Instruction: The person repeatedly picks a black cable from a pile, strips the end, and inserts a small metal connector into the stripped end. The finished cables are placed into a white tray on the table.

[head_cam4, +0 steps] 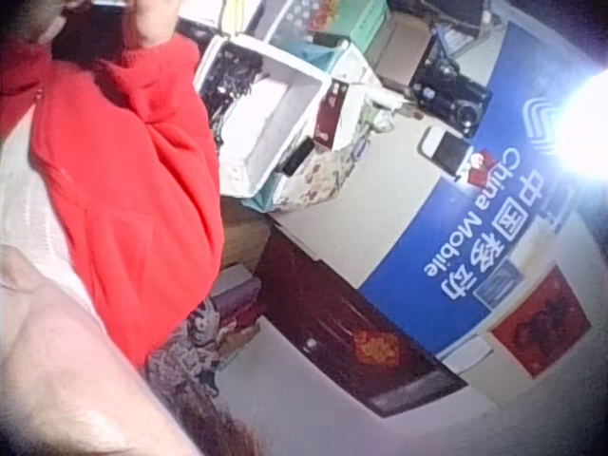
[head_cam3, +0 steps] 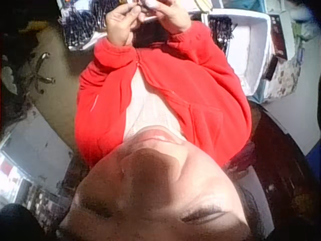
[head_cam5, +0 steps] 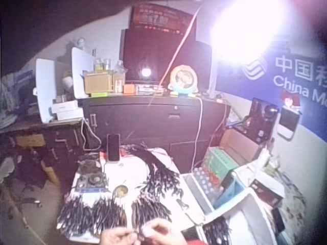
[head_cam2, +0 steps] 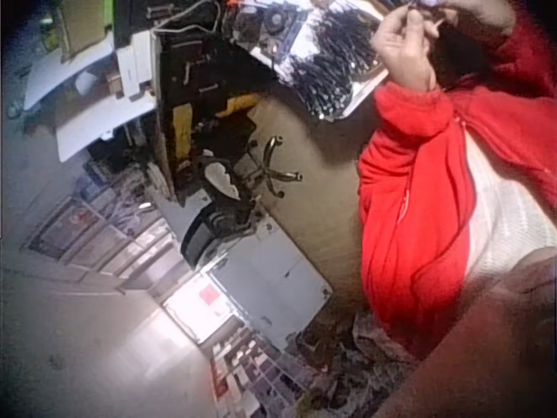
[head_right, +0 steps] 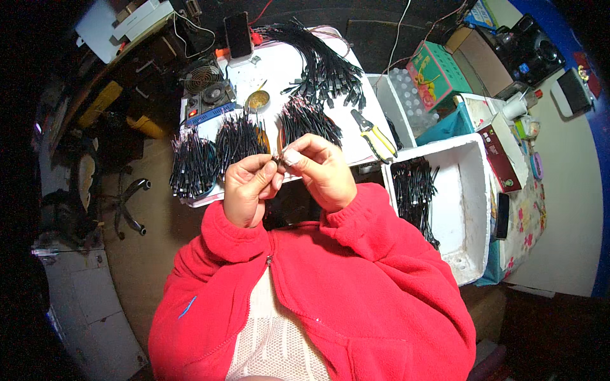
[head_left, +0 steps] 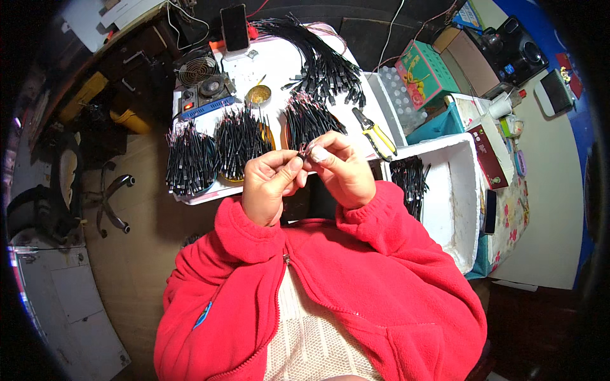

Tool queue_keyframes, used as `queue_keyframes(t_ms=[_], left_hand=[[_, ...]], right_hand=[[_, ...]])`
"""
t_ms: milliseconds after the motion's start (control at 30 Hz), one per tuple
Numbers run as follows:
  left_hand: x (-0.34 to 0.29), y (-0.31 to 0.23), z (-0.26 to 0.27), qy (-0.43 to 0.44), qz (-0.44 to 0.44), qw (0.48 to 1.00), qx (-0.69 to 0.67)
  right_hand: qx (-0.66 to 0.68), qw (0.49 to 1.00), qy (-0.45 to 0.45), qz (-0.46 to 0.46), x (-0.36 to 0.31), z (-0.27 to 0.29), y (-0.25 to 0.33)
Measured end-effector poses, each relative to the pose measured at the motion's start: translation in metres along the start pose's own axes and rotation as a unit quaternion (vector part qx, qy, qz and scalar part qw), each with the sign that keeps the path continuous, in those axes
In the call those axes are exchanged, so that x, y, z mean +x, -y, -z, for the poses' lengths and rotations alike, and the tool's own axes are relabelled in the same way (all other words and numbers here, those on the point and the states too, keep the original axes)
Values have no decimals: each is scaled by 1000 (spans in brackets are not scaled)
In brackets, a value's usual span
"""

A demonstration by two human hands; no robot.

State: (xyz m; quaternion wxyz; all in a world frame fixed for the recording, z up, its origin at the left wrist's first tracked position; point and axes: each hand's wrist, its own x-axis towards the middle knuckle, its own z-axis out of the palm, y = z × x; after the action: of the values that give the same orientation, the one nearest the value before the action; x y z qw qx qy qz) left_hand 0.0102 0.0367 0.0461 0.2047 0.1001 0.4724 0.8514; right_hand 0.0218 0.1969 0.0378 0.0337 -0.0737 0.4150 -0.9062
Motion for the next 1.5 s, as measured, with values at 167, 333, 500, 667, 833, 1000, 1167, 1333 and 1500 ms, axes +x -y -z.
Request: queue_keyframes(t_ms=[167, 333, 500, 667, 833, 1000, 1167, 1333, 1500], left_hand=[[-5, -1, 0, 20, 29, 999, -25], [-8, 0, -1, 33, 27, 999, 18], [-6, -5, 1, 40, 35, 998, 39], [-4, -7, 4, 55, 10, 995, 83], [-2, 1, 8, 19, 14, 999, 35], [2, 1, 20, 22, 43, 998, 29], [10, -2, 28, 27, 89, 996, 5], [19, 1, 33, 7, 115, 993, -7], [22, 5, 38, -22, 126, 992, 0]], right_hand=[[137, 984, 9, -112, -6, 5, -7], [151, 975, 54, -155, -5, 6, 4], [130, 977, 72, -150, -2, 6, 4], [93, 979, 74, -167, 4, 10, 5], [228, 941, 33, -247, -2, 6, -13], [210, 950, 37, -228, 3, 14, -20], [148, 966, 26, -210, 17, 16, -20], [110, 977, -28, -182, 19, 16, -30], [64, 984, -52, -156, 20, 20, -43]])
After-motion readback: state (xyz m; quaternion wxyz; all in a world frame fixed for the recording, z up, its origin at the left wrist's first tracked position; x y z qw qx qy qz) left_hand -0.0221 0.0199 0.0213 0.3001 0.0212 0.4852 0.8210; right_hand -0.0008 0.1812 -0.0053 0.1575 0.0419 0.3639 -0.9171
